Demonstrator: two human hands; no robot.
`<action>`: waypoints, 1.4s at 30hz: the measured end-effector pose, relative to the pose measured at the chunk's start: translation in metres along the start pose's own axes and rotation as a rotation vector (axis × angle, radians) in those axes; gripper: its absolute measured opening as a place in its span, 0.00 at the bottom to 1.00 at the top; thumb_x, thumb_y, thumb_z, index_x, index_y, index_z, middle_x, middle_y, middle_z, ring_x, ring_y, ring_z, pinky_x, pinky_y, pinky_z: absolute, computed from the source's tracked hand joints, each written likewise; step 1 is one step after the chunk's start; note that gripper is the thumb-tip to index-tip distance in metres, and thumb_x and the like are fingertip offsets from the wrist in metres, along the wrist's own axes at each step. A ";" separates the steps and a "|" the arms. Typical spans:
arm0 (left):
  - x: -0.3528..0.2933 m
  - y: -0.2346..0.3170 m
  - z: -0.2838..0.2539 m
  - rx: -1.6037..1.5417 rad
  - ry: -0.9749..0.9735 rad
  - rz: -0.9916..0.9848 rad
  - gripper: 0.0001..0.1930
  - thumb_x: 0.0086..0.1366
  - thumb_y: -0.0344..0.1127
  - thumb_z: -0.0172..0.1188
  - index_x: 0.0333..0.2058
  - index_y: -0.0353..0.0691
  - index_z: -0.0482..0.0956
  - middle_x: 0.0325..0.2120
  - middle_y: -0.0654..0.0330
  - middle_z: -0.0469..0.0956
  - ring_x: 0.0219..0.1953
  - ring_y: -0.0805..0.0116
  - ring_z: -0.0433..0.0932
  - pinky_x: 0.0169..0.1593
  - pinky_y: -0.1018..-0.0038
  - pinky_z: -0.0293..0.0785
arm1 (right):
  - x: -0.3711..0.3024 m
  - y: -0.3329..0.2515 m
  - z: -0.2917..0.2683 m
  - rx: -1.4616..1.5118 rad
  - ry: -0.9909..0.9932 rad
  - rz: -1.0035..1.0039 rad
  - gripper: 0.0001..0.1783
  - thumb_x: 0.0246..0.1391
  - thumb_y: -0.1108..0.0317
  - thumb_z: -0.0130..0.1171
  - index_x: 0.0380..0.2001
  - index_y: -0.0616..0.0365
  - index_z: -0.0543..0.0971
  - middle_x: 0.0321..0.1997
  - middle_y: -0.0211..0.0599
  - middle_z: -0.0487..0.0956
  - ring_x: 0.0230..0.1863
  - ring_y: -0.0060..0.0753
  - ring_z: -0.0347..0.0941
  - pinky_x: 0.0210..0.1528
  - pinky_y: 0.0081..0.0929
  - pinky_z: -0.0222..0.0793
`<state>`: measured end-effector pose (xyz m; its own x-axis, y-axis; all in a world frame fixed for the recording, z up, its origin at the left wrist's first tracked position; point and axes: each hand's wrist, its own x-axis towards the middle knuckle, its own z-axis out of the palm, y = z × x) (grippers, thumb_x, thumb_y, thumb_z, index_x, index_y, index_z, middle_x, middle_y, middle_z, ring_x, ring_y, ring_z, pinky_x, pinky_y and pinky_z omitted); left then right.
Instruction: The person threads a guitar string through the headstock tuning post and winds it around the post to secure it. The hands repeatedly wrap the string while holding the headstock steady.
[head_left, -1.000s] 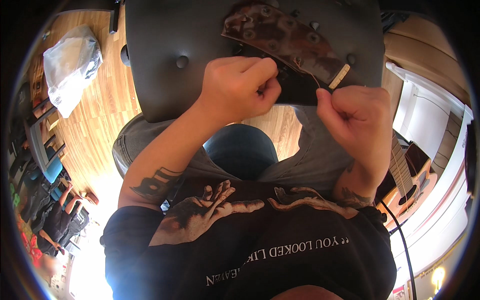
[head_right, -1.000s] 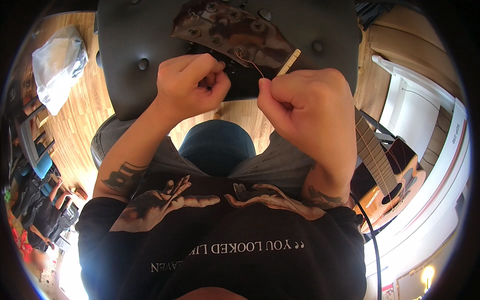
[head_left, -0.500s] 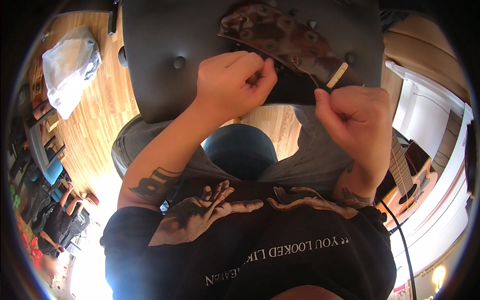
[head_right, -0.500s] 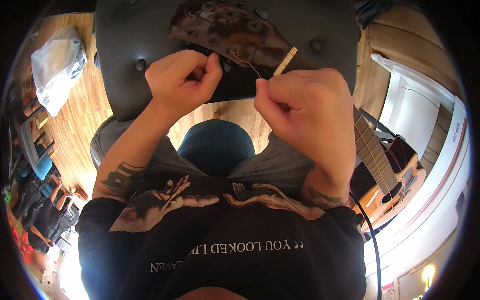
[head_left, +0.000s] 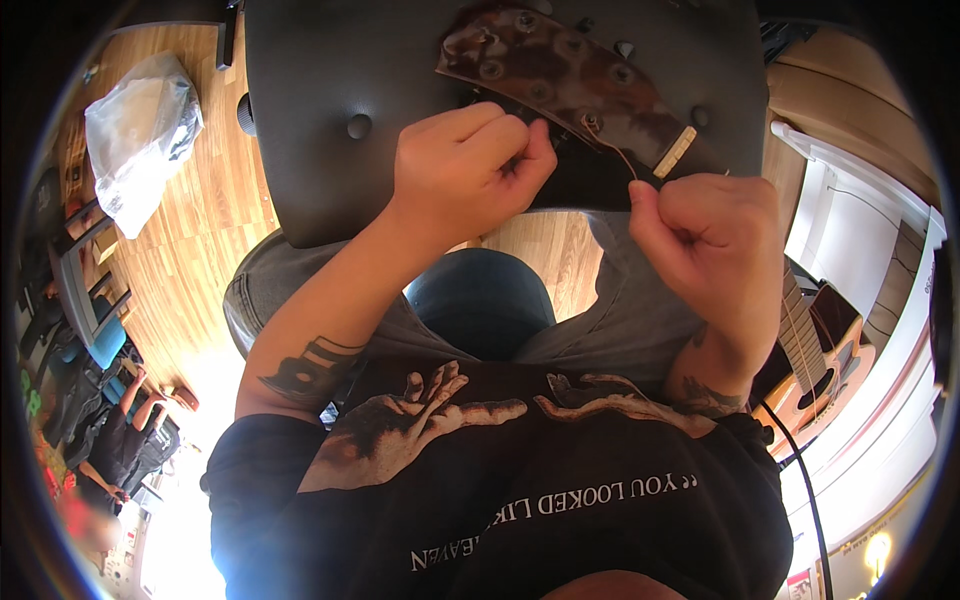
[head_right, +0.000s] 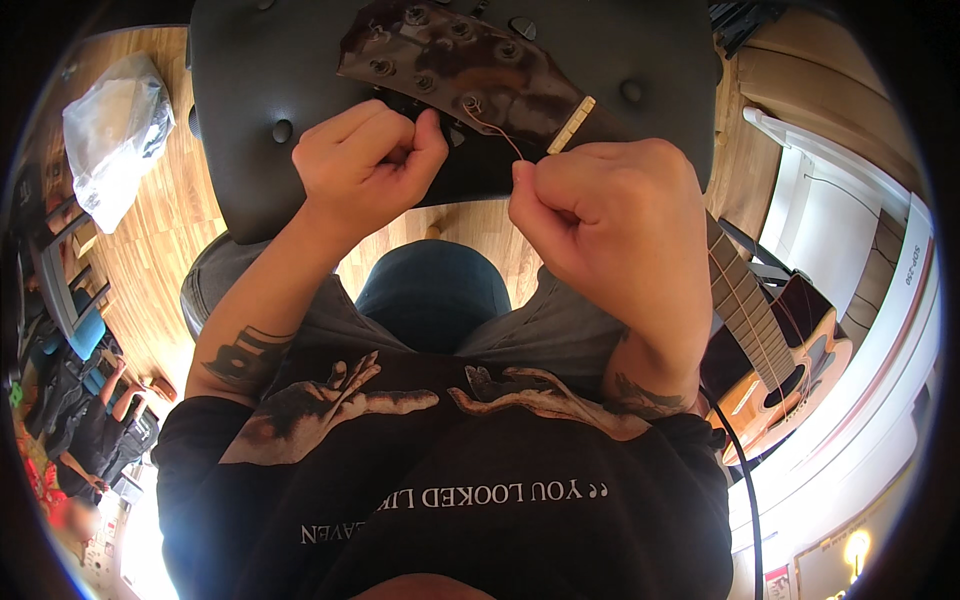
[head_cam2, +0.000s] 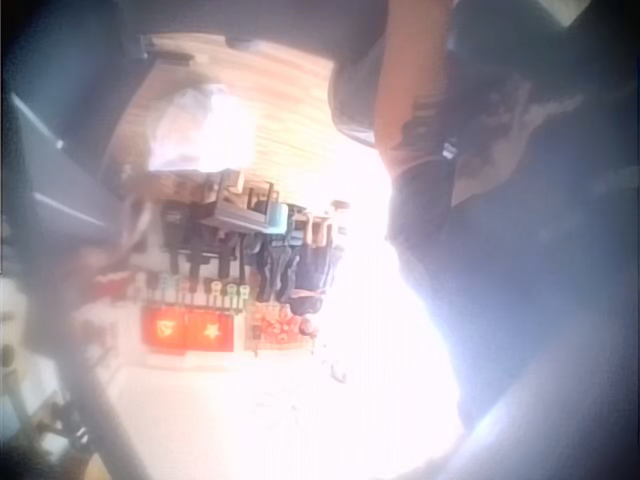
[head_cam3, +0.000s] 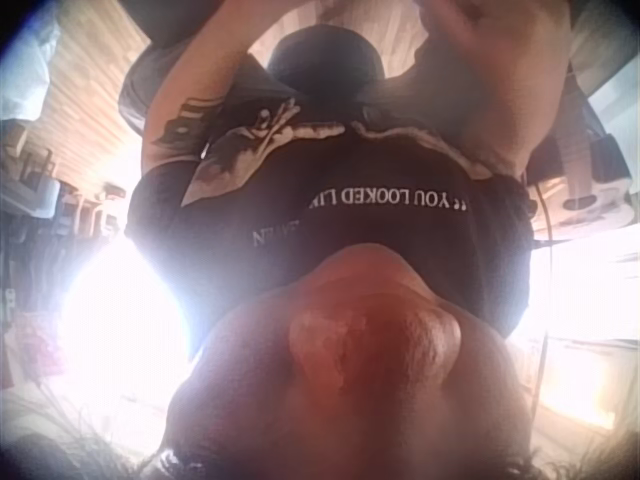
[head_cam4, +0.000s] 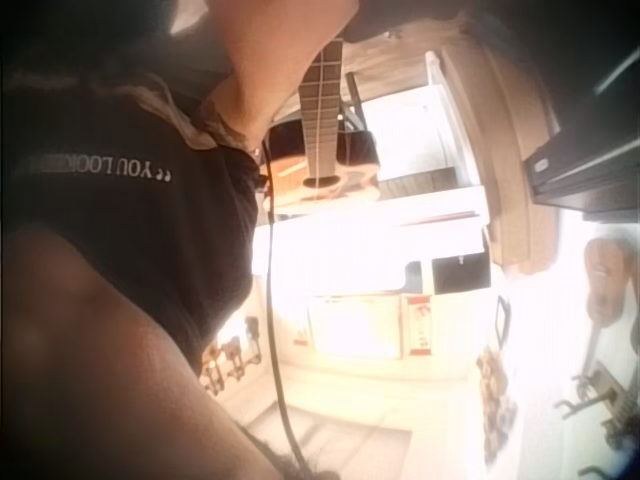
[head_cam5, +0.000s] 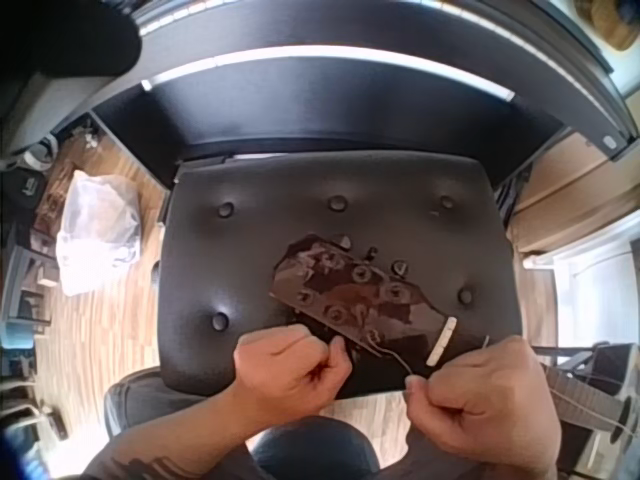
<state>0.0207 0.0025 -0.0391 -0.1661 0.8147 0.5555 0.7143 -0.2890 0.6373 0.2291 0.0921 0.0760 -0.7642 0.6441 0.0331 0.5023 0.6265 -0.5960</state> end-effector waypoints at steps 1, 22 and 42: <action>0.001 0.001 0.000 -0.032 0.034 -0.016 0.11 0.56 0.27 0.75 0.23 0.46 0.80 0.19 0.67 0.76 0.17 0.69 0.75 0.21 0.72 0.71 | 0.000 0.000 0.000 0.000 0.001 0.001 0.19 0.53 0.73 0.72 0.14 0.59 0.74 0.14 0.41 0.70 0.17 0.49 0.70 0.21 0.41 0.61; 0.003 0.000 0.001 -0.112 -0.046 0.063 0.08 0.60 0.22 0.70 0.25 0.42 0.83 0.14 0.66 0.76 0.14 0.72 0.74 0.20 0.76 0.67 | 0.000 -0.001 0.001 0.006 0.011 0.007 0.20 0.53 0.73 0.72 0.14 0.60 0.73 0.14 0.42 0.70 0.17 0.49 0.69 0.21 0.41 0.60; 0.002 -0.001 0.007 -0.091 0.027 0.100 0.09 0.57 0.23 0.78 0.33 0.40 0.87 0.20 0.67 0.83 0.16 0.80 0.74 0.21 0.81 0.68 | -0.003 0.002 -0.001 0.001 -0.024 -0.008 0.17 0.50 0.73 0.72 0.14 0.58 0.74 0.14 0.40 0.71 0.17 0.50 0.72 0.21 0.41 0.63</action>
<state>0.0247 0.0083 -0.0423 -0.1162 0.7661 0.6321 0.6635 -0.4136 0.6234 0.2326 0.0919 0.0750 -0.7778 0.6282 0.0186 0.4956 0.6313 -0.5966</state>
